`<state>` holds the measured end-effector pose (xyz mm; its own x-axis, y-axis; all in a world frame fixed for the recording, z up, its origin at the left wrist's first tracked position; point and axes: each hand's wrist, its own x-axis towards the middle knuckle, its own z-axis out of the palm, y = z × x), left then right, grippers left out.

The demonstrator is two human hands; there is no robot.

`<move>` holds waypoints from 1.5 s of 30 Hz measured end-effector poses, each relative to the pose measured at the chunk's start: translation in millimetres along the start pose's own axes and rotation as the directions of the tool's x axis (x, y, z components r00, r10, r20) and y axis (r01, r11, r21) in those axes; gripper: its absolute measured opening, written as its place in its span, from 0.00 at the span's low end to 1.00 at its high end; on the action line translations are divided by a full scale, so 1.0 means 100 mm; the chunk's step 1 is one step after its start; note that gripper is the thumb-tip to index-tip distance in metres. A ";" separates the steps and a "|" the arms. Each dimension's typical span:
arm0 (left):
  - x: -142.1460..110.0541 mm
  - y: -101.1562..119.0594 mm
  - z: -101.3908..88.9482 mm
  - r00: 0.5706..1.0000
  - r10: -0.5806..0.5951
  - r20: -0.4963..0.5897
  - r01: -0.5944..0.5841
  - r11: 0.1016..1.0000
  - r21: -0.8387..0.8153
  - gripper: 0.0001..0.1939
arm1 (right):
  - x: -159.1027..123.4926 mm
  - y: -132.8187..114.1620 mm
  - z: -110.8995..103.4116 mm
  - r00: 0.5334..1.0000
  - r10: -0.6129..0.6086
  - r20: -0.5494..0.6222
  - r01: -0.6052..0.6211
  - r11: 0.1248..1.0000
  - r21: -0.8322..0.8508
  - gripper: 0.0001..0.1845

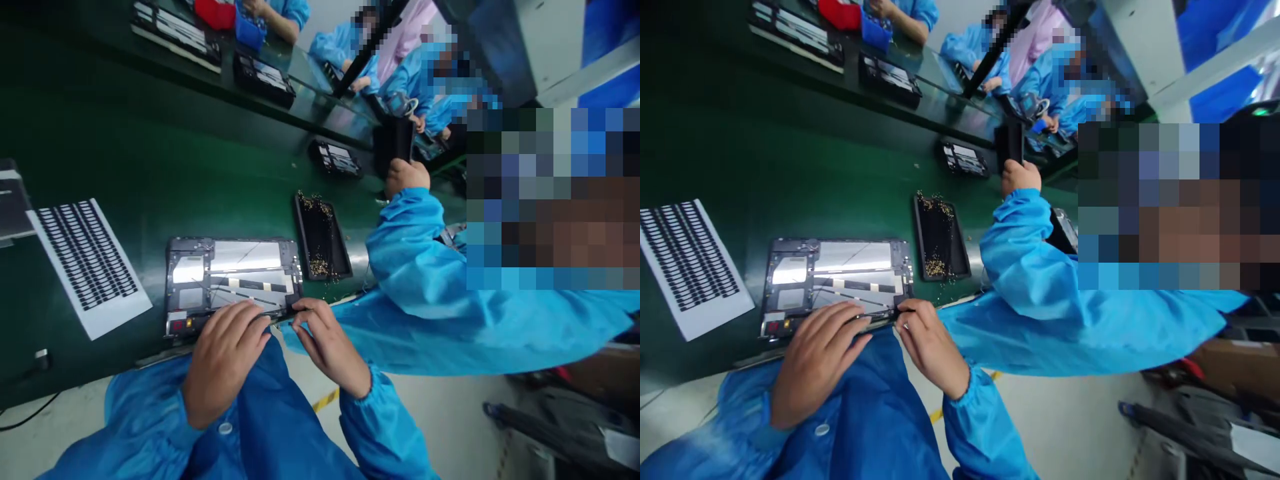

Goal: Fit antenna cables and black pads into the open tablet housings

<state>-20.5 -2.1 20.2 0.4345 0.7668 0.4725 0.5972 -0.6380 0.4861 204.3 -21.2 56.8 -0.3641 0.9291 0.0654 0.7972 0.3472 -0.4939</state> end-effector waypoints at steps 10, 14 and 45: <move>0.10 0.03 0.28 0.998 -0.065 0.009 0.065 0.997 0.040 0.04 | 0.20 -0.01 0.11 0.998 -0.070 0.010 0.070 0.993 -0.093 0.08; 0.11 0.06 0.31 0.996 -0.092 0.000 0.092 0.995 0.047 0.01 | 0.22 -0.01 0.14 0.997 -0.070 0.019 0.072 0.982 -0.173 0.08; 0.18 0.11 0.36 0.992 -0.119 -0.036 0.121 0.991 0.053 0.03 | 0.10 0.18 0.11 0.995 -0.031 -0.094 0.035 0.999 0.042 0.06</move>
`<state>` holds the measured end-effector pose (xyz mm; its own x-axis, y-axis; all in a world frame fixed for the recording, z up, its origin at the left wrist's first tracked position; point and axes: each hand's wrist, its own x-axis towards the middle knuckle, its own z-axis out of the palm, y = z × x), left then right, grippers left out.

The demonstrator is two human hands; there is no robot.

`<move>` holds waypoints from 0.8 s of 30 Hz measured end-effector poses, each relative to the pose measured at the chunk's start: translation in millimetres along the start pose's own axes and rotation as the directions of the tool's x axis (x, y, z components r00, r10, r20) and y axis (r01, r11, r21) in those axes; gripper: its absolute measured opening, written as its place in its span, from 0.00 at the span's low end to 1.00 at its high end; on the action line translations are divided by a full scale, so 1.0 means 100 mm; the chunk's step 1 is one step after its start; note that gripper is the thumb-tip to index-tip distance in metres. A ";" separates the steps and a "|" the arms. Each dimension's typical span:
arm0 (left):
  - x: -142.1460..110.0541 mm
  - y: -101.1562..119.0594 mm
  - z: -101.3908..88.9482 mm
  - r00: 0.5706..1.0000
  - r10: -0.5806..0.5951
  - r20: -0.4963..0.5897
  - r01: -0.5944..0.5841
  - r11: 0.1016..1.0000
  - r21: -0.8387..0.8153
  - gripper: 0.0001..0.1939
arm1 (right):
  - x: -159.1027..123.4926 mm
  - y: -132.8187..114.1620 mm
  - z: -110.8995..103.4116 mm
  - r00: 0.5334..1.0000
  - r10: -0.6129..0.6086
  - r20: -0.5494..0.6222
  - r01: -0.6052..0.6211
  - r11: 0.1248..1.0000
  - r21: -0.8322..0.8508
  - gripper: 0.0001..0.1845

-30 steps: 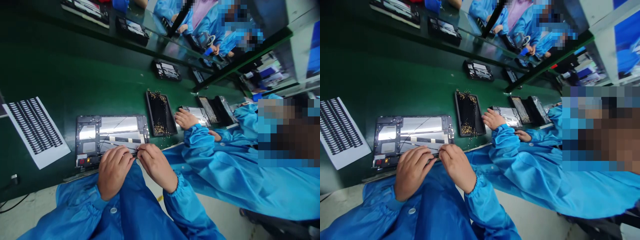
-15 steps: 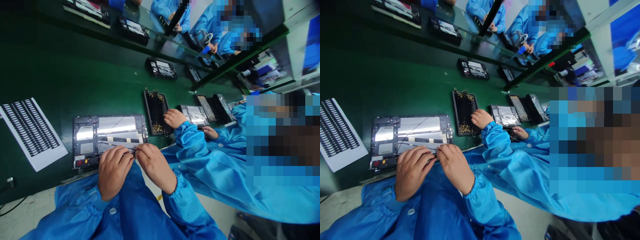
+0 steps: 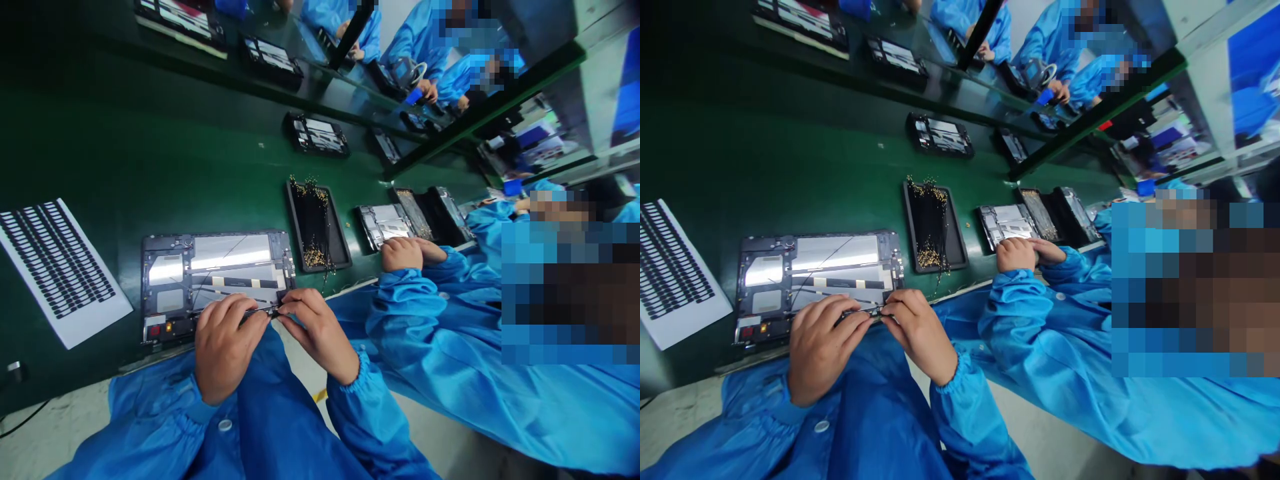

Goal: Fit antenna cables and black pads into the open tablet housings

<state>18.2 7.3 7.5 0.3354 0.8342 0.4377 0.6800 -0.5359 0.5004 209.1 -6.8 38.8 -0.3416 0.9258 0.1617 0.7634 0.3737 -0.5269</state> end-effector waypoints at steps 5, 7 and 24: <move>0.01 0.01 0.01 1.000 -0.002 -0.023 0.002 1.000 0.030 0.03 | 0.00 0.02 0.04 1.000 0.000 -0.003 0.000 1.000 0.020 0.05; 0.01 0.02 0.02 0.999 -0.003 -0.037 0.004 0.999 0.032 0.03 | 0.02 0.02 0.04 1.000 0.005 0.004 -0.005 1.000 0.025 0.04; -0.04 0.00 0.06 0.998 0.048 -0.047 -0.047 0.998 0.038 0.05 | -0.01 0.01 0.06 1.000 0.012 -0.007 -0.012 0.999 0.038 0.05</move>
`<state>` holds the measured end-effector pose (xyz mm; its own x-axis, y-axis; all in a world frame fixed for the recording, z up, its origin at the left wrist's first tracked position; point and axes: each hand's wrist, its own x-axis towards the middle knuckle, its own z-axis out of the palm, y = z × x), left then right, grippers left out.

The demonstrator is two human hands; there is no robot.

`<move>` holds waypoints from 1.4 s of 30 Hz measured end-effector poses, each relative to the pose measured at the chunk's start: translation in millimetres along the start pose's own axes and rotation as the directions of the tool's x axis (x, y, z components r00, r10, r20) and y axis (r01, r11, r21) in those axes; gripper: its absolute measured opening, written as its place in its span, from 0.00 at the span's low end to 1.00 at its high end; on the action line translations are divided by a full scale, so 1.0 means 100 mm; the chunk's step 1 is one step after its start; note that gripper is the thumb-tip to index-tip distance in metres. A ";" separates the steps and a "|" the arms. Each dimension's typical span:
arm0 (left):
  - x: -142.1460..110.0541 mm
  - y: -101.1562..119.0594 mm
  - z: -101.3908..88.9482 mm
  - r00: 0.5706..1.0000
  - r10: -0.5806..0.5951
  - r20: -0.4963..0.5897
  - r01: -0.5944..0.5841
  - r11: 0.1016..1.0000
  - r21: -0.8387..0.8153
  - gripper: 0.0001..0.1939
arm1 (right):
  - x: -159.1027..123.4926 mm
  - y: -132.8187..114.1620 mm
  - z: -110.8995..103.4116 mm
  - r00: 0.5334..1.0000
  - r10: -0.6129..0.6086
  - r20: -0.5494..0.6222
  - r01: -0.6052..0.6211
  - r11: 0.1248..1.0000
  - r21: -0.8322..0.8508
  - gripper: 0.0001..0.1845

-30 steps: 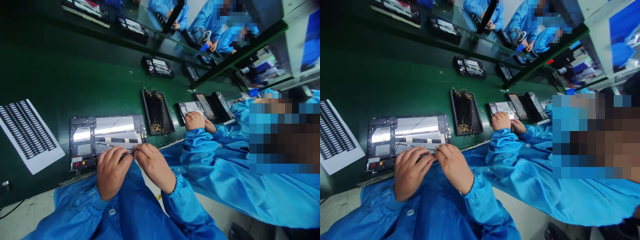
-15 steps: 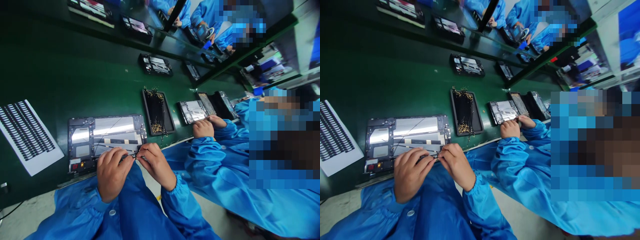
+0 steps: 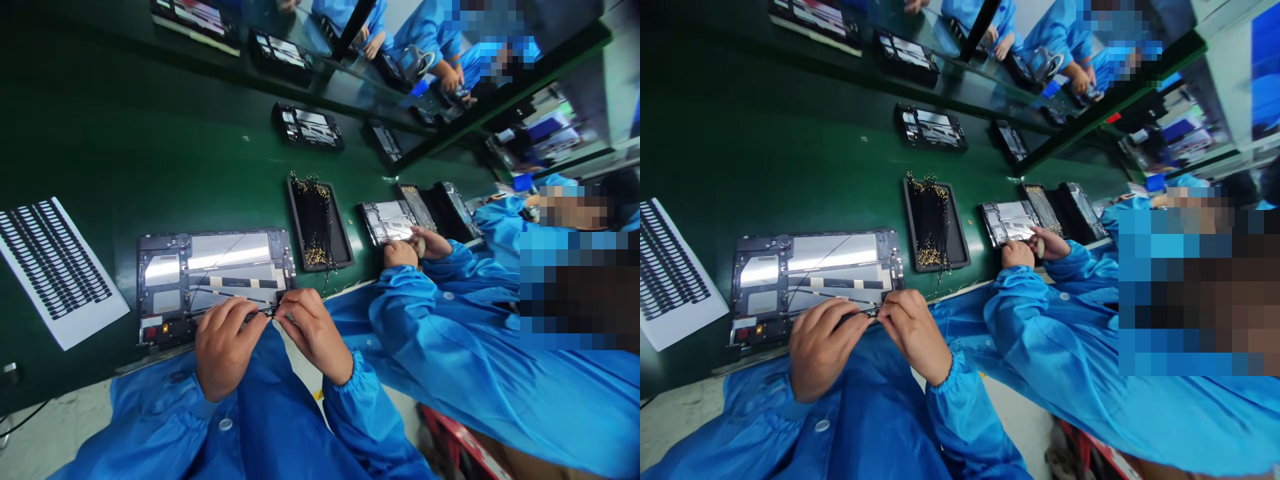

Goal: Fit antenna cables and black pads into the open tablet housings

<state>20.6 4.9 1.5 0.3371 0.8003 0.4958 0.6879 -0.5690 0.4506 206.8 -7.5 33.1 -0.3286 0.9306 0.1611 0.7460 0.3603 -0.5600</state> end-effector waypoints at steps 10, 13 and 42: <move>0.00 -0.01 0.00 1.000 -0.001 -0.003 0.001 1.000 0.004 0.05 | 0.01 -0.03 -0.01 1.000 -0.003 -0.006 0.003 0.999 -0.037 0.06; 0.00 0.00 0.00 1.000 -0.001 -0.005 0.001 1.000 0.005 0.05 | 0.01 -0.04 0.00 1.000 -0.008 0.001 0.008 0.999 -0.046 0.06; -0.44 -0.61 -0.70 0.835 -0.536 -0.127 0.541 0.841 0.008 0.36 | -0.34 0.01 0.41 0.955 -0.045 -0.292 0.012 0.993 -0.115 0.26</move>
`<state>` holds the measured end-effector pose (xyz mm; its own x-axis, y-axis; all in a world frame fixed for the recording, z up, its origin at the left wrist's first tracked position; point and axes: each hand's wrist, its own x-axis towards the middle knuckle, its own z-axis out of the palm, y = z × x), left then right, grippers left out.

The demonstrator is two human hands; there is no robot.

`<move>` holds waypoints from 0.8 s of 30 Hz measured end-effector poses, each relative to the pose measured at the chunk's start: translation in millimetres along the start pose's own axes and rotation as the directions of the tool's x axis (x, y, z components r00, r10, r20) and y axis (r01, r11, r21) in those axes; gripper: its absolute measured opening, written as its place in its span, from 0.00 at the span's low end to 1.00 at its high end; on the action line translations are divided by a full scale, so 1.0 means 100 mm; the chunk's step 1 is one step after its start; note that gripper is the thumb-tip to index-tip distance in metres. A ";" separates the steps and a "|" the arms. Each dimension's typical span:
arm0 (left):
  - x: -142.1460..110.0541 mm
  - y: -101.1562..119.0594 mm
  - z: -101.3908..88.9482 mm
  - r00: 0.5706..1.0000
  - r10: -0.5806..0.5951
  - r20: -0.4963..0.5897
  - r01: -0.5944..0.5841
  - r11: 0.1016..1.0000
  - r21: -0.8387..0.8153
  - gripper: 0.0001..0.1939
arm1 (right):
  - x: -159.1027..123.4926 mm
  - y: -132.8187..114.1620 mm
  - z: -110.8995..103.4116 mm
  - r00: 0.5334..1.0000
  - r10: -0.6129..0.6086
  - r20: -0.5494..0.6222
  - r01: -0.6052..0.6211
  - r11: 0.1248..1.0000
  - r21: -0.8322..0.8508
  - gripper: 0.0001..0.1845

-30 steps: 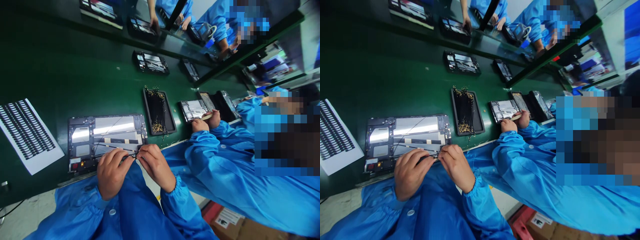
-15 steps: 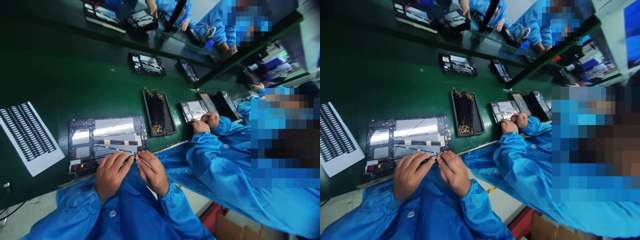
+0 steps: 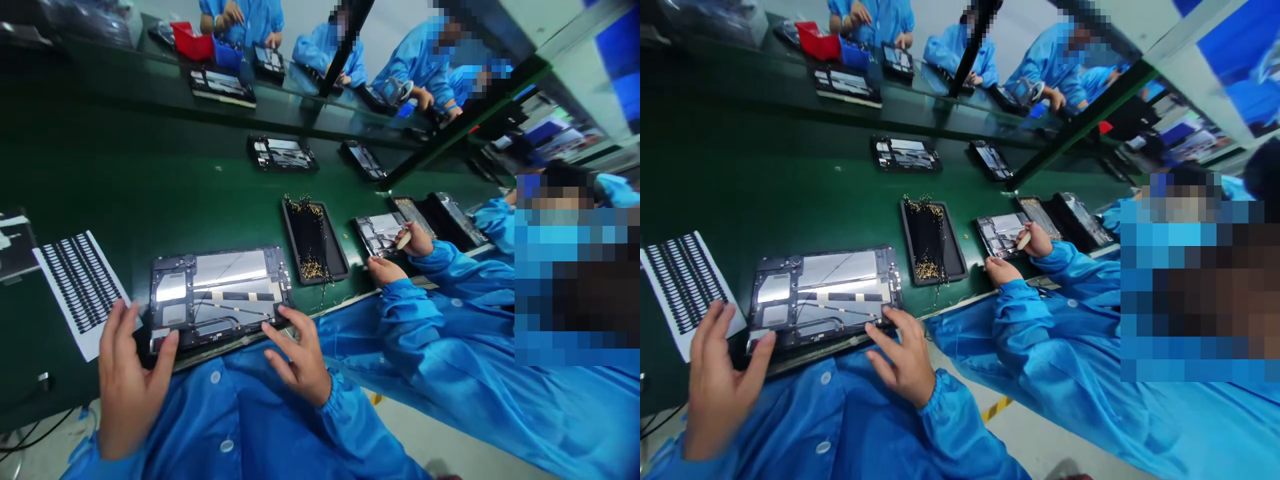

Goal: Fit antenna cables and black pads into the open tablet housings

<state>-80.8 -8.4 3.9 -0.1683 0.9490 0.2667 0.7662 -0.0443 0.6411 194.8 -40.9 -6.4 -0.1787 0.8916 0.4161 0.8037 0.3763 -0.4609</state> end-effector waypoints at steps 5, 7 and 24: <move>-0.04 -0.18 0.08 0.952 -0.239 0.193 0.258 0.963 -0.082 0.31 | 0.07 0.18 0.12 0.932 0.355 -0.069 -0.342 0.927 0.156 0.25; -0.09 -0.20 0.12 0.961 -0.223 0.164 0.242 0.964 -0.108 0.31 | 0.07 0.22 0.21 0.932 0.358 -0.049 -0.339 0.913 0.227 0.23; 2.96 -0.14 0.26 0.963 -0.265 -0.040 0.243 0.928 -0.284 0.23 | 3.49 0.55 0.80 0.849 0.457 0.267 -0.528 0.766 0.366 0.18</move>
<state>-125.6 281.4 55.1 -0.3903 0.9134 0.1159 0.4937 0.1013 0.8637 131.0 311.0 50.4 0.0643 0.9957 -0.0665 0.5023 -0.0899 -0.8600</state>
